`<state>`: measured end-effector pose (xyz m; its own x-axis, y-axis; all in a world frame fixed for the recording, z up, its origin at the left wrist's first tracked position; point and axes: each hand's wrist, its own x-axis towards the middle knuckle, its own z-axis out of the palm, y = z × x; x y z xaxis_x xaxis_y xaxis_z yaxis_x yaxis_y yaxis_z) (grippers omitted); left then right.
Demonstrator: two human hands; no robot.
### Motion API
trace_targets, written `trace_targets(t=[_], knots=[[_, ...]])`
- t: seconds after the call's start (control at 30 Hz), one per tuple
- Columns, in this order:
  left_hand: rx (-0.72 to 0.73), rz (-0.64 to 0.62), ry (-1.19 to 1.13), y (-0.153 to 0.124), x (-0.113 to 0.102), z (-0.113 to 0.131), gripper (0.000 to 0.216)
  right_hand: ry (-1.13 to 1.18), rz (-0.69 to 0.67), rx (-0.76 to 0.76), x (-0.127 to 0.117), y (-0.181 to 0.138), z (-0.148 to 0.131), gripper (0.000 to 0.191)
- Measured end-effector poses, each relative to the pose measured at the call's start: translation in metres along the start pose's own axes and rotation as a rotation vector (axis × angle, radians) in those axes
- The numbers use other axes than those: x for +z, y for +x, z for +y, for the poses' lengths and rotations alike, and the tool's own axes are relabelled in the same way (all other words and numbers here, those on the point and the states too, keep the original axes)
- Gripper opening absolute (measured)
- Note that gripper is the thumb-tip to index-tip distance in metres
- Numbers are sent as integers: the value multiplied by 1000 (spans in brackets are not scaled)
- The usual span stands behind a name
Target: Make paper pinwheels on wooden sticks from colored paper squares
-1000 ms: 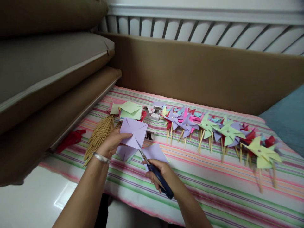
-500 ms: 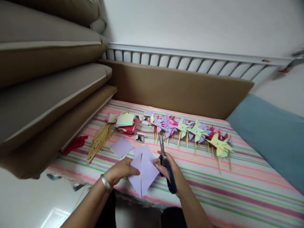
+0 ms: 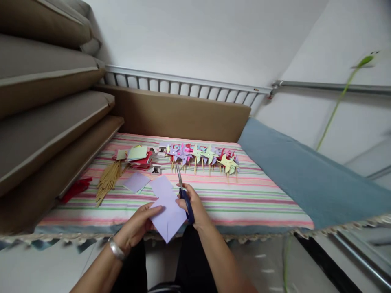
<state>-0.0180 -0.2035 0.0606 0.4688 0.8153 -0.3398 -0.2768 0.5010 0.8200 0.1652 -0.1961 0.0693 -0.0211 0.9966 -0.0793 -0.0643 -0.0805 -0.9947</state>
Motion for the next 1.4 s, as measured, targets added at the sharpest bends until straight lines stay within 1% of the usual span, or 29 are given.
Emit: trace_targets(t=[0.1, 0.17, 0.23, 0.33, 0.43, 0.5, 0.53, 0.6, 0.7, 0.8, 0.93, 1.07, 1.17, 1.27, 1.4], knots=[[56, 49, -182, -11, 14, -10, 35, 58, 107, -46, 6, -11, -6, 53], [90, 86, -233, -15, 23, -15, 38, 55, 154, -80, 13, -16, -10, 55], [130, 124, -264, -18, 29, -17, 41, 38, 173, -106, 21, -21, -12, 56], [199, 189, -267, -24, 34, -14, 43, 2, 156, -137, 30, -30, -17, 56], [250, 250, -237, -34, 31, -7, 43, -52, 106, -163, 32, -41, -24, 54], [270, 290, -211, -43, 26, -1, 41, -92, 33, -179, 28, -53, -28, 53], [272, 307, -195, -48, 23, 2, 41, -115, -26, -173, 25, -60, -29, 51], [260, 327, -158, -59, 17, 9, 40, -167, -163, -114, 16, -77, -30, 48], [210, 317, -84, -74, 8, 19, 42, -268, -362, 59, -1, -107, -30, 51], [187, 326, -4, -86, 2, 24, 39, -316, -458, 203, -12, -133, -30, 52], [190, 350, 73, -94, 2, 23, 36, -333, -498, 312, -11, -151, -33, 48], [176, 339, 91, -97, 8, 22, 35, -357, -490, 378, -4, -151, -32, 42], [155, 334, 101, -98, 11, 23, 34, -363, -478, 400, -3, -148, -28, 39], [147, 315, 111, -97, 13, 25, 34, -354, -484, 406, -4, -148, -25, 41], [155, 294, 106, -94, 15, 25, 33, -350, -456, 398, -2, -148, -27, 44]])
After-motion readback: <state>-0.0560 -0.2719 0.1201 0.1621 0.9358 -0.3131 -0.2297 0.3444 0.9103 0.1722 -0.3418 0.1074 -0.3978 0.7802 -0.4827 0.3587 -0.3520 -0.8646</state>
